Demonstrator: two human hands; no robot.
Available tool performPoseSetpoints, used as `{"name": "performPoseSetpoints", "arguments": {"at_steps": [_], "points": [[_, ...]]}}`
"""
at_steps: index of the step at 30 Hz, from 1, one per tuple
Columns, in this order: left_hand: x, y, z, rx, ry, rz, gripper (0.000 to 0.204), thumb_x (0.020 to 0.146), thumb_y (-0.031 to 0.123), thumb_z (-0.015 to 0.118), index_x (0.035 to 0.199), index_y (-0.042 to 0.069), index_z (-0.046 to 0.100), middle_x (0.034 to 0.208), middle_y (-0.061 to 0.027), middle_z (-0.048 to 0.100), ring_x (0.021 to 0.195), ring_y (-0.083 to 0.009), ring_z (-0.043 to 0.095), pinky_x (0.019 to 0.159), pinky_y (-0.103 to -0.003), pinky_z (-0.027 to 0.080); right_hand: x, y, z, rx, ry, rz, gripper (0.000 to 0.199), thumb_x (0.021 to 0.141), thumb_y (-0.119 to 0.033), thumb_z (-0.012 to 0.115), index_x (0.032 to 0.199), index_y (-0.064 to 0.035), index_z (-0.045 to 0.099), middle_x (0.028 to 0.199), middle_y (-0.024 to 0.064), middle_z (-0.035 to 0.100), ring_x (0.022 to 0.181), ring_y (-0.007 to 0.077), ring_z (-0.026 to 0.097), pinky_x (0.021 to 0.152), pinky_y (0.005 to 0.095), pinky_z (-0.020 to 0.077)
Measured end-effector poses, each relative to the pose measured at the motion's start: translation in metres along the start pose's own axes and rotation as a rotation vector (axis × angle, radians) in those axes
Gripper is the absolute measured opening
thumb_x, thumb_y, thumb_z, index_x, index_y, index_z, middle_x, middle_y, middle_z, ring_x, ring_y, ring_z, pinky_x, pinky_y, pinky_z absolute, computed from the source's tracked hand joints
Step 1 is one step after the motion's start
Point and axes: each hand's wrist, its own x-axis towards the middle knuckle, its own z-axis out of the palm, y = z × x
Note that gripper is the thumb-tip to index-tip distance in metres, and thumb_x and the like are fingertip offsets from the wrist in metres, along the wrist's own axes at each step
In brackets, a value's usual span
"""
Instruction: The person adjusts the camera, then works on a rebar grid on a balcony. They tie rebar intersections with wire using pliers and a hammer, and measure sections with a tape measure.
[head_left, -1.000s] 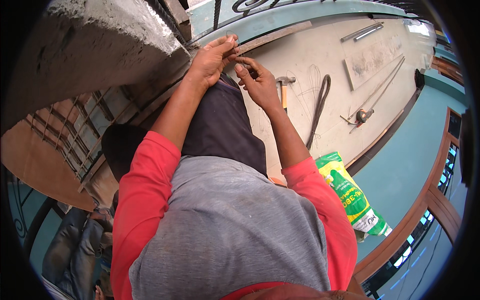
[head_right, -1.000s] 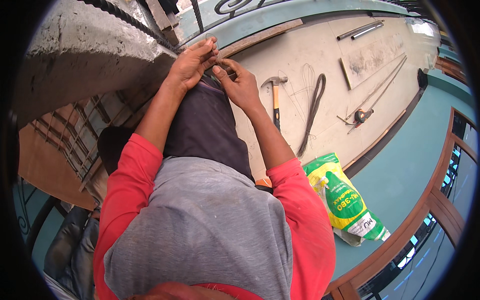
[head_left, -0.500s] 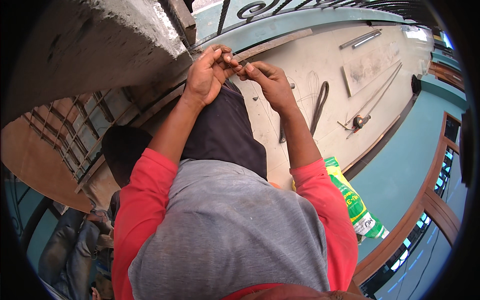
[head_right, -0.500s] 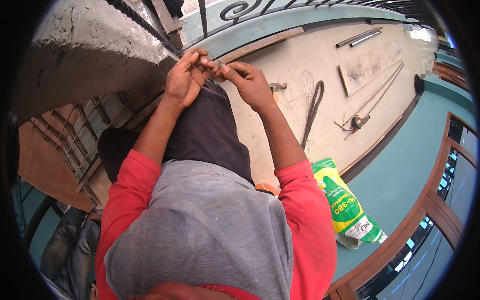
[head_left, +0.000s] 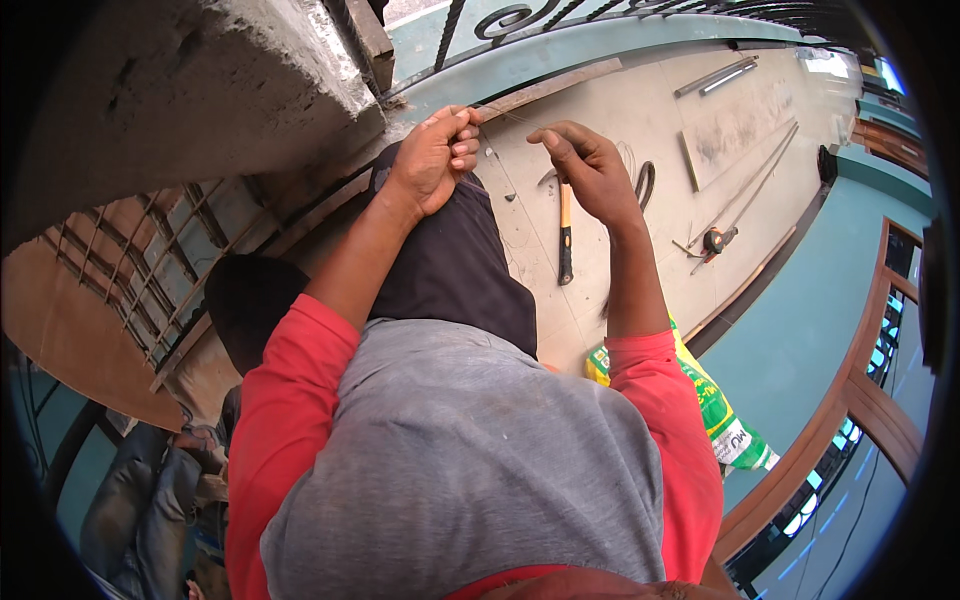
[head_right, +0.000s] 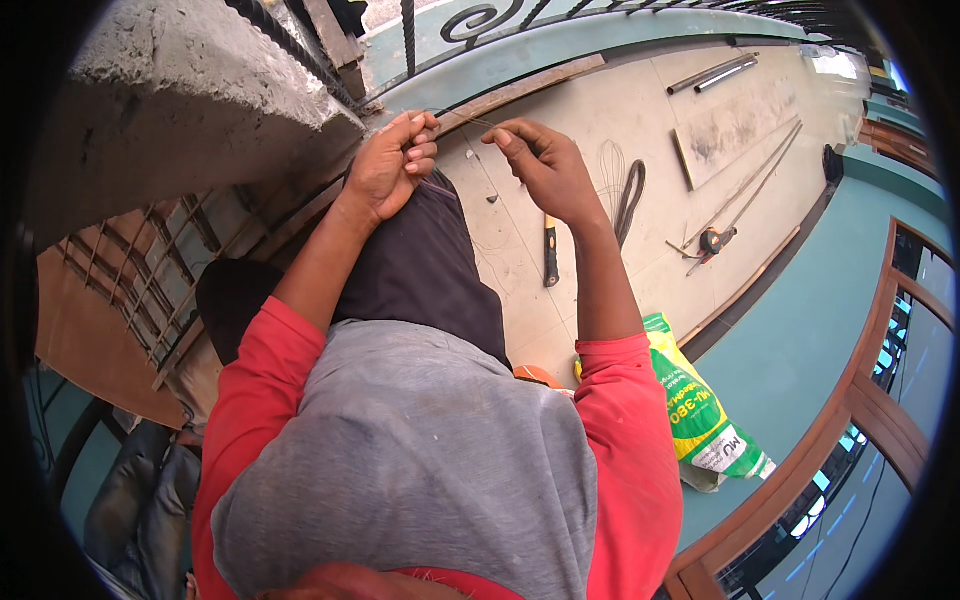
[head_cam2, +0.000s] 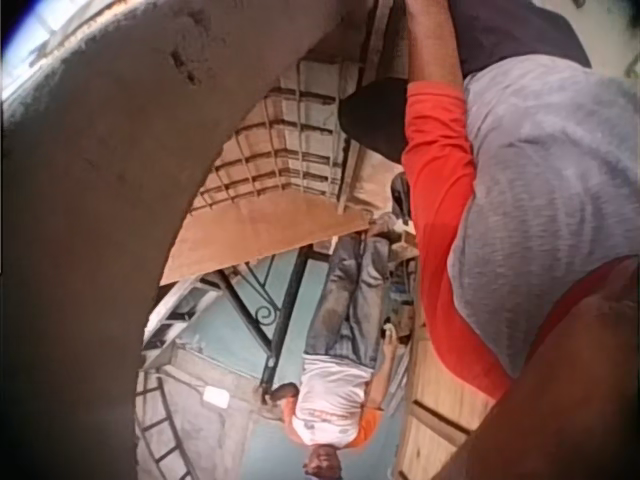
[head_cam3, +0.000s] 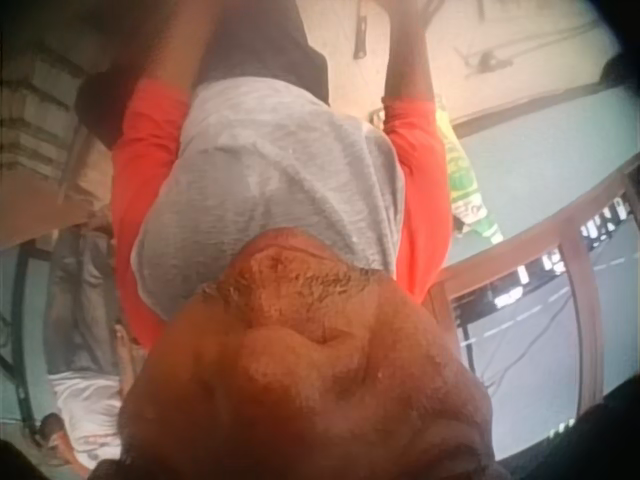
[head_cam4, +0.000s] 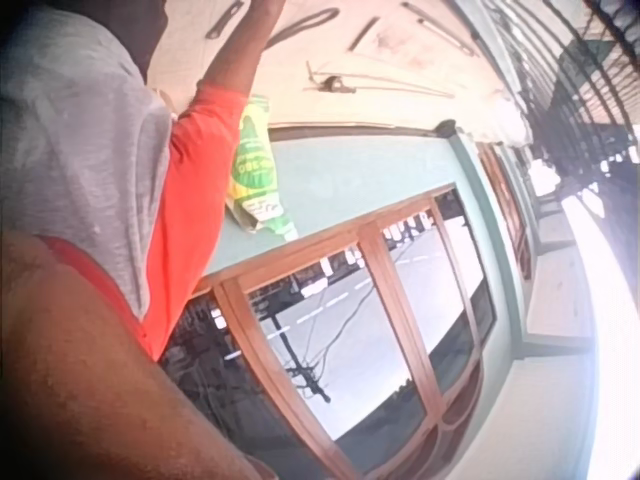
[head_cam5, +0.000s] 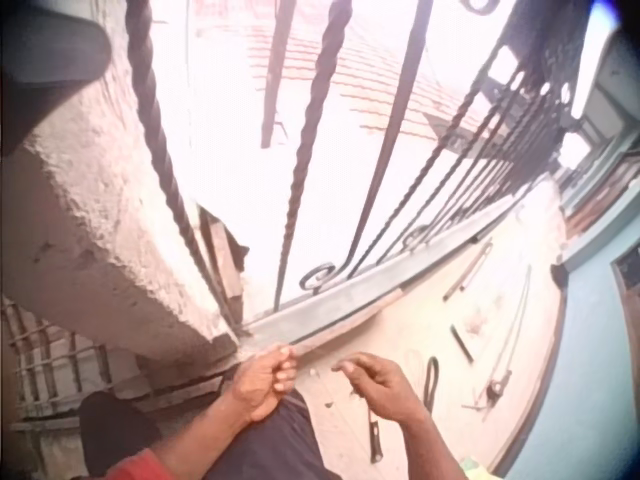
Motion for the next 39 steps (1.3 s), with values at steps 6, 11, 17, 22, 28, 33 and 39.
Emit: {"name": "performPoseSetpoints", "arguments": {"at_steps": [6, 11, 17, 22, 28, 33, 39], "points": [[-0.039, 0.019, 0.0, -0.361, 0.091, 0.206, 0.014, 0.107, 0.016, 0.047, 0.106, 0.003, 0.054, 0.079, 0.0014, 0.042, 0.061, -0.0047, 0.037, 0.047, -0.018, 0.03, 0.027, -0.023, 0.013, -0.411, 0.132, -0.435, 0.017, 0.098, -0.018, 0.064, 0.11, -0.01, 0.073, 0.088, 0.0097, 0.07, 0.074, 0.0267, 0.066, 0.067, 0.0382, 0.0525], [-0.125, 0.04, 0.066, -0.226, -0.142, 0.446, 0.02, 0.111, 0.021, 0.04, 0.11, 0.006, 0.053, 0.087, -0.0006, 0.047, 0.074, -0.0088, 0.047, 0.07, -0.025, 0.047, 0.058, -0.039, 0.055, -0.418, 0.188, -0.716, 0.015, 0.094, -0.013, 0.065, 0.108, -0.0109, 0.07, 0.095, 0.0077, 0.071, 0.083, 0.0314, 0.066, 0.074, 0.0418, 0.053], [-0.15, 0.052, 0.083, 0.161, -0.381, 0.714, 0.034, 0.112, 0.023, 0.036, 0.131, 0.0, 0.051, 0.118, -0.0168, 0.066, 0.118, -0.0297, 0.065, 0.108, -0.043, 0.051, 0.099, -0.086, 0.097, -0.141, 0.244, -0.888, 0.014, 0.094, -0.009, 0.065, 0.108, -0.0111, 0.069, 0.091, 0.0074, 0.072, 0.082, 0.0272, 0.07, 0.07, 0.0371, 0.0548], [-0.122, 0.067, 0.082, 0.353, -0.226, 0.746, 0.034, 0.112, 0.019, 0.037, 0.134, 0.0, 0.053, 0.131, -0.0196, 0.065, 0.124, -0.0305, 0.063, 0.107, -0.042, 0.052, 0.144, -0.091, 0.097, -0.115, 0.293, -0.913, 0.016, 0.094, -0.009, 0.065, 0.11, -0.0112, 0.069, 0.095, 0.0076, 0.073, 0.086, 0.0283, 0.072, 0.072, 0.0369, 0.0564], [-0.11, 0.085, 0.086, 0.526, -0.222, 0.801, 0.034, 0.111, 0.019, 0.038, 0.135, 0.001, 0.053, 0.131, -0.0192, 0.065, 0.125, -0.032, 0.062, 0.105, -0.043, 0.054, 0.13, -0.131, 0.084, -0.11, 0.4, -0.945, 0.016, 0.099, -0.005, 0.059, 0.113, -0.001, 0.067, 0.103, 0.0196, 0.071, 0.092, 0.0357, 0.071, 0.08, 0.0394, 0.0559], [-0.096, 0.085, 0.088, 0.513, -0.09, 0.832, 0.031, 0.111, 0.018, 0.04, 0.13, -0.002, 0.055, 0.124, -0.0185, 0.068, 0.12, -0.0289, 0.066, 0.102, -0.041, 0.056, 0.138, -0.127, 0.092, -0.264, 0.377, -0.885, 0.025, 0.1, -0.012, 0.056, 0.122, -0.0036, 0.064, 0.112, 0.0213, 0.068, 0.1, 0.0405, 0.066, 0.083, 0.0454, 0.0545], [-0.073, 0.068, 0.086, 0.582, 0.052, 0.738, 0.029, 0.111, 0.019, 0.042, 0.125, -0.003, 0.056, 0.118, -0.019, 0.069, 0.116, -0.0265, 0.068, 0.097, -0.036, 0.059, 0.122, -0.079, 0.069, -0.272, 0.328, -0.792, 0.03, 0.098, -0.019, 0.061, 0.126, -0.0078, 0.065, 0.109, 0.0168, 0.071, 0.096, 0.035, 0.069, 0.08, 0.0407, 0.0558]]}}
